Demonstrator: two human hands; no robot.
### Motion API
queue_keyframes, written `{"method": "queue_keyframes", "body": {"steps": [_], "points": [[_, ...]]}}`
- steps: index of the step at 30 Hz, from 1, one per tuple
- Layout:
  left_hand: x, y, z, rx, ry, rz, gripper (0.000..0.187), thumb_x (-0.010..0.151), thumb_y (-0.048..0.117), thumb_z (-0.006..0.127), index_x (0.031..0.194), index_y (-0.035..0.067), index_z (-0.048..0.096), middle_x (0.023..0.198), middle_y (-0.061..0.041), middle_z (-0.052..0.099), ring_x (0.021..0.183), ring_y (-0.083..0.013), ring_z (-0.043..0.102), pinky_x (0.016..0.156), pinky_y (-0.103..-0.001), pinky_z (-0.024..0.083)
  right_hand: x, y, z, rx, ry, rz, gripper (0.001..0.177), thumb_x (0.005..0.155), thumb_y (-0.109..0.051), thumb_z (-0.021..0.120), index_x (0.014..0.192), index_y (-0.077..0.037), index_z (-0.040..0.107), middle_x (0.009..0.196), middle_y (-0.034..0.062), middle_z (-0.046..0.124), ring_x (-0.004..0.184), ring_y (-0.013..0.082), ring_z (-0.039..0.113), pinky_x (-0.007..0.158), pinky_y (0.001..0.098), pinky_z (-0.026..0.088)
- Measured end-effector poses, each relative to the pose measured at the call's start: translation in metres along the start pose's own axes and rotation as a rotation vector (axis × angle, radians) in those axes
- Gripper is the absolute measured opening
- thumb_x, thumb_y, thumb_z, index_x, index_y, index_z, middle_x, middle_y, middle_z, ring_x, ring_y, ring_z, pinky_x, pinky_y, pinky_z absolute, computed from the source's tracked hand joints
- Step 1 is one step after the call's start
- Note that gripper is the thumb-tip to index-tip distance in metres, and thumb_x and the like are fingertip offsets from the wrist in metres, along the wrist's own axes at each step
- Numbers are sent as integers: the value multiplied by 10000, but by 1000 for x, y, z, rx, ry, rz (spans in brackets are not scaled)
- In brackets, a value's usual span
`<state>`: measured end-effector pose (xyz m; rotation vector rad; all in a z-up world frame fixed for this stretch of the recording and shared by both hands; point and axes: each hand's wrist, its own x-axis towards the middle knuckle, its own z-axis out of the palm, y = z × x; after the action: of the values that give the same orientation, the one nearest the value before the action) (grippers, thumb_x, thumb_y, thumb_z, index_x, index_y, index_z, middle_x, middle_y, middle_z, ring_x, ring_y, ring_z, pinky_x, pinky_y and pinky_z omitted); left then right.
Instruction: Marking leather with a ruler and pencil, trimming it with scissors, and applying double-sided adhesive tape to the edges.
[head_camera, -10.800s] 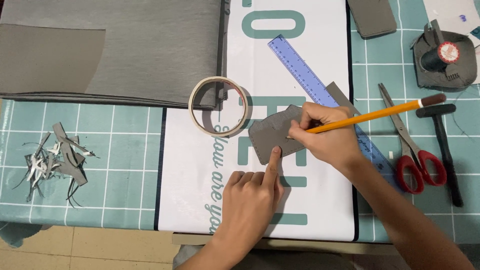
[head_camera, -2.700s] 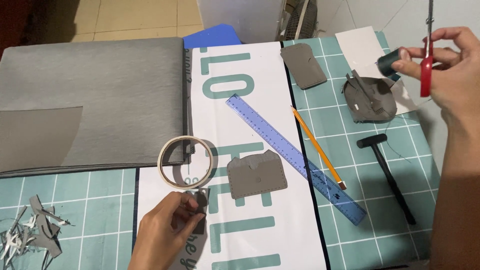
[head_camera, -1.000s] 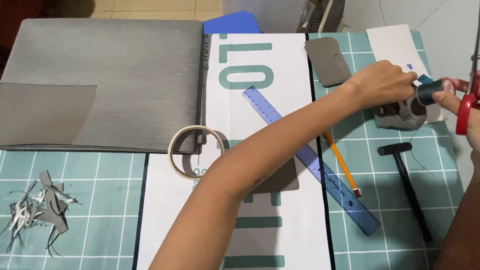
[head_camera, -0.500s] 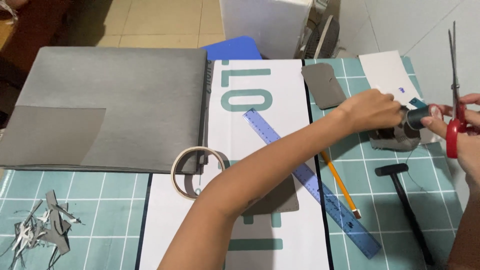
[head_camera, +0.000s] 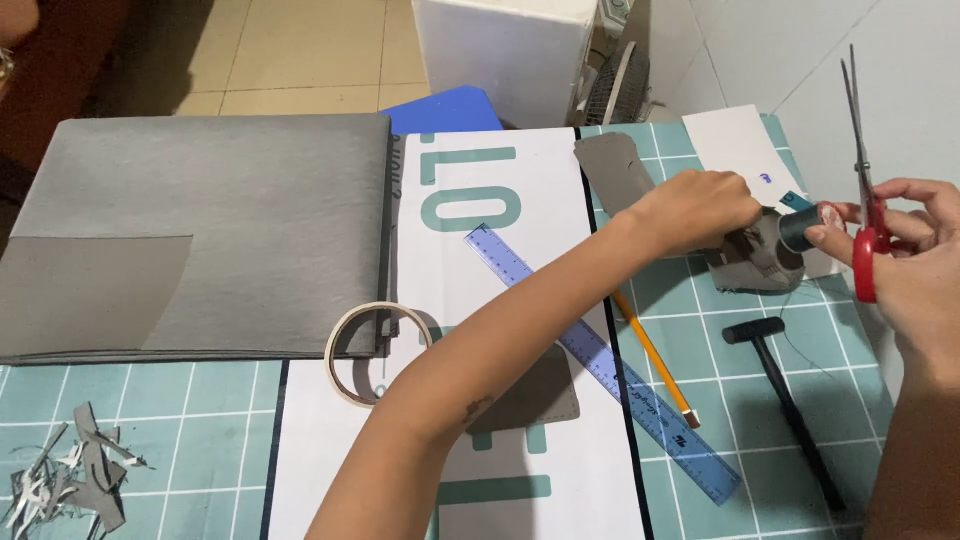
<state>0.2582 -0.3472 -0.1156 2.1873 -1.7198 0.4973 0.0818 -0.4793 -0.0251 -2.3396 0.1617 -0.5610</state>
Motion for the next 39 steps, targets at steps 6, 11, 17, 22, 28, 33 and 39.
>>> {"method": "queue_keyframes", "body": {"steps": [6,11,17,22,28,33,39], "points": [[-5,4,-33,-140,-128,-152,201,755,-85,574,836,85,646,759,-130,601,635,-387,629,476,-493,415,-3,-17,0,70,-14,20,476,1026,76,778,1354,33,436,1232,296,685,1201,304,679,903,346,523],[-26,10,-80,-430,-14,-307,205,805,70,666,922,198,775,846,-43,736,770,-244,716,588,-401,539,-3,-11,5,142,-11,30,486,993,50,798,1349,26,469,1192,288,684,1123,269,683,938,350,549],[-107,43,-158,-752,276,-435,104,805,112,791,888,174,796,804,36,810,719,-56,744,737,-226,623,-9,-36,14,120,-68,88,487,872,1,850,1264,8,561,1145,222,717,1032,231,705,875,327,575],[-196,88,-217,-816,147,-741,72,856,198,806,916,164,829,794,50,809,661,-2,595,576,-208,427,-11,-23,32,-44,-108,-35,504,815,-162,941,1190,-43,627,1101,156,748,1127,191,705,948,306,533],[-285,129,-222,-258,116,-387,98,900,35,793,993,48,766,675,-29,629,762,-236,428,546,-360,401,-10,-18,32,-95,-133,14,510,808,-231,957,1182,-104,635,1020,98,748,831,114,653,843,252,484],[-321,147,-213,163,104,-87,185,910,-61,780,1063,20,715,1008,-74,783,956,-274,590,708,-371,458,-12,-30,27,-190,-130,-120,560,901,-91,916,1335,66,599,1234,296,719,1078,410,709,783,451,593],[-325,151,-222,-48,233,-305,352,842,-219,699,1115,3,726,840,-55,743,967,-277,601,660,-437,512,-27,-33,21,-44,-86,-170,618,994,4,910,1401,80,451,1254,349,673,1161,429,657,838,419,534]]}}
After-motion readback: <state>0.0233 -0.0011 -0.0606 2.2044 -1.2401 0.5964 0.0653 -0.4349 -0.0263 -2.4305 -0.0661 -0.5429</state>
